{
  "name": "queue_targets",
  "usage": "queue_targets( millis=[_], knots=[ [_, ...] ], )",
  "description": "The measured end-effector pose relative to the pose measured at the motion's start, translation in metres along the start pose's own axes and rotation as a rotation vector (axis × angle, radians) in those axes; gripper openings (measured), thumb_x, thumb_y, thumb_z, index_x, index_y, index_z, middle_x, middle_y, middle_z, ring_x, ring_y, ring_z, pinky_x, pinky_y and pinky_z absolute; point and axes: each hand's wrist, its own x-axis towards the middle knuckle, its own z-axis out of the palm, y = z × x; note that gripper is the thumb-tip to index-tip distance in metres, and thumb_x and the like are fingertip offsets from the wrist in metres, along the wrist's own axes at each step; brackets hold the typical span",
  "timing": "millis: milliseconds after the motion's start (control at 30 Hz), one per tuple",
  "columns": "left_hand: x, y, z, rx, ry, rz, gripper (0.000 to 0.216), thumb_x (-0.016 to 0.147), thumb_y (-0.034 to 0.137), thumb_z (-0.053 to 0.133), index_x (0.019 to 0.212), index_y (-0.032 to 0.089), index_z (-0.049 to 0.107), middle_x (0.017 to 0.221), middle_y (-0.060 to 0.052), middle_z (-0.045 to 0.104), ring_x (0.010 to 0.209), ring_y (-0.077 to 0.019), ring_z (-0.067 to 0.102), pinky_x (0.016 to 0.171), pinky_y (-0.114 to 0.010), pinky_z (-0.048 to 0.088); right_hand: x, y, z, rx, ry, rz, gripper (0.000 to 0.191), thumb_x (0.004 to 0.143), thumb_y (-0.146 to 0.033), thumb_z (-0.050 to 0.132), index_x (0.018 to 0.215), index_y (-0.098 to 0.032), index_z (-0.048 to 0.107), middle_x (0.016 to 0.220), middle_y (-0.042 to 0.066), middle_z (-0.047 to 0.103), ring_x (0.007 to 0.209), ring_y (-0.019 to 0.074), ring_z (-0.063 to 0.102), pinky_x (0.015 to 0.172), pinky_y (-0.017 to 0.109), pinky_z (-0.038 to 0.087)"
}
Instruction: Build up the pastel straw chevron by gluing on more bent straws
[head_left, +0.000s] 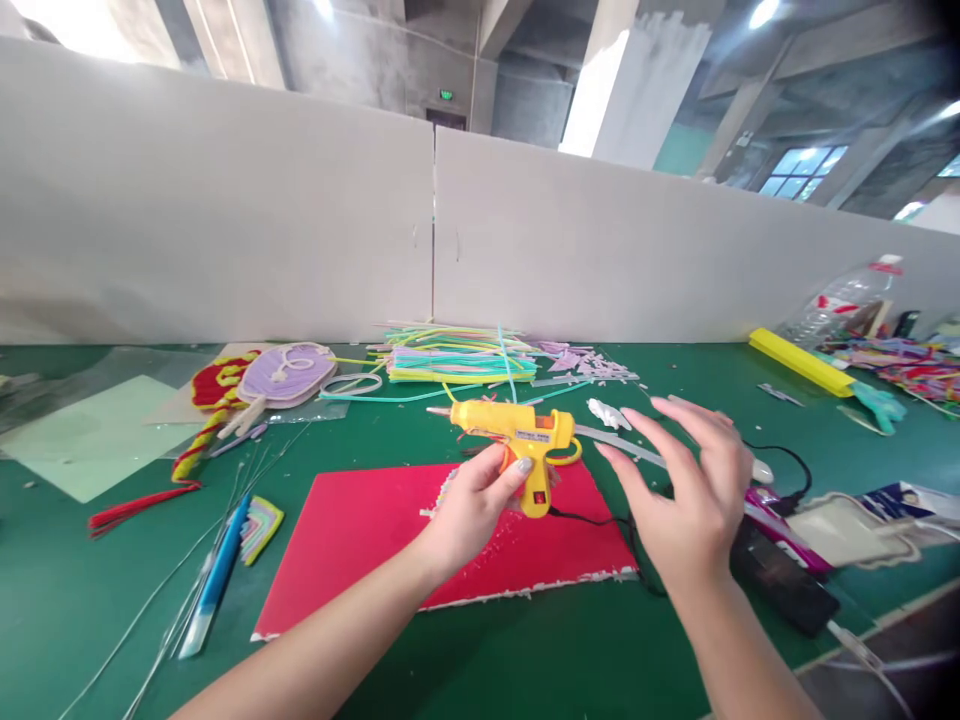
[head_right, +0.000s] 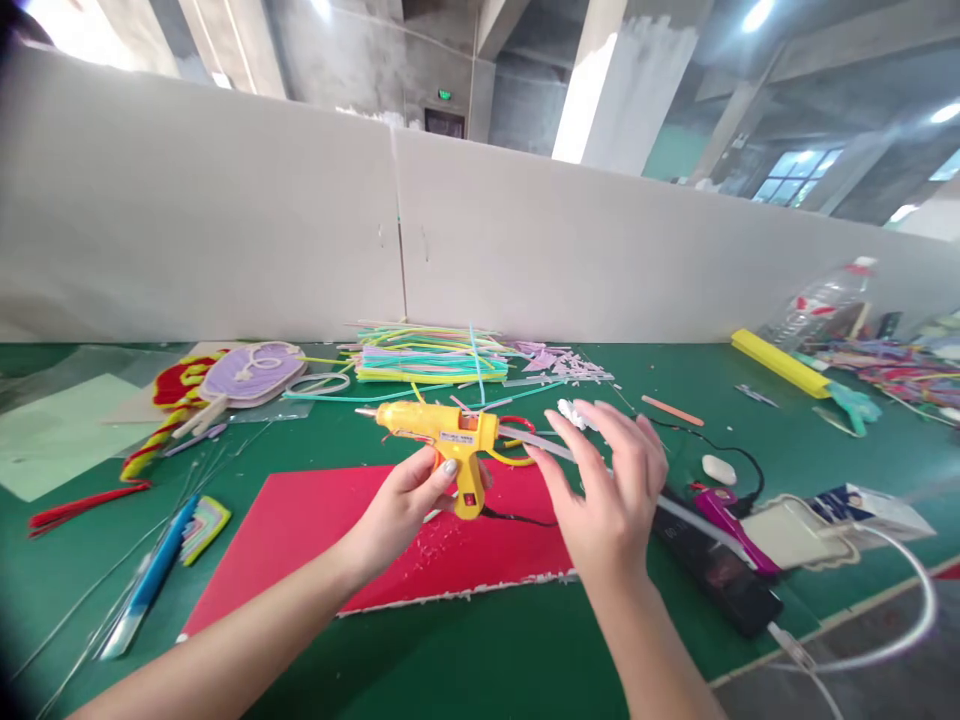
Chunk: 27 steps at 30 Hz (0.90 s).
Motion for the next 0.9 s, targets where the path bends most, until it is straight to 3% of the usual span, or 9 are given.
queue_targets(
  millis=[100,200,367,500,733,900],
  knots=[
    [-0.002,-0.002,0.0,0.034,-0.076,0.001,0.048,0.076,0.062,0.056,0.09,0.016,0.059,0.088,-0.007,0.066,0.083,-0.0191,0.06,0.068,-0.027,0.048,0.008,0.011,-0.009,0.098,-0.051,-0.134,0.031,0.075,-0.009,0.07,0.103,-0.022,0.065,0.086,0.004,0.068,0.081,0.0195,0.065,0.08,0.036,0.052],
    [-0.003,-0.003,-0.002,0.092,-0.105,0.036,0.05,0.077,0.062,0.054,0.091,0.015,0.059,0.09,-0.008,0.064,0.081,-0.0185,0.058,0.069,-0.028,0.046,0.011,0.014,-0.019,0.124,-0.063,-0.216,0.032,0.074,-0.002,0.069,0.1,-0.019,0.065,0.077,0.002,0.068,0.064,0.0133,0.063,0.063,0.026,0.051],
    [-0.003,-0.001,-0.003,0.095,-0.193,0.029,0.048,0.08,0.059,0.053,0.095,0.014,0.058,0.094,-0.009,0.063,0.084,-0.0195,0.057,0.072,-0.029,0.046,0.01,0.016,-0.03,0.091,-0.196,-0.346,0.025,0.076,-0.002,0.066,0.098,-0.014,0.063,0.075,0.004,0.069,0.062,0.013,0.062,0.063,0.025,0.048],
    [-0.003,0.001,-0.003,0.152,-0.176,0.083,0.043,0.08,0.056,0.054,0.093,0.015,0.06,0.094,-0.007,0.065,0.087,-0.0192,0.057,0.079,-0.028,0.045,0.007,0.019,-0.033,0.265,-0.378,-0.126,0.011,0.087,-0.011,0.054,0.091,-0.017,0.062,0.069,0.002,0.063,0.058,0.0115,0.059,0.057,0.023,0.045],
    [-0.004,0.0,-0.003,0.272,-0.184,0.127,0.041,0.082,0.054,0.052,0.094,0.016,0.065,0.095,-0.008,0.067,0.091,-0.0224,0.059,0.081,-0.029,0.046,0.02,0.031,-0.044,0.504,-0.926,0.261,0.032,0.095,-0.036,0.039,0.077,-0.021,0.06,0.072,0.001,0.061,0.065,0.0132,0.056,0.06,0.023,0.045],
    [-0.004,-0.004,-0.004,0.336,-0.187,0.178,0.036,0.086,0.047,0.05,0.095,0.016,0.066,0.099,-0.009,0.068,0.093,-0.023,0.059,0.083,-0.03,0.046,0.022,0.039,-0.046,0.72,-1.179,0.537,0.042,0.094,-0.049,0.035,0.073,-0.018,0.055,0.051,-0.006,0.032,0.045,0.0084,0.03,0.042,0.021,0.026]
  ],
)
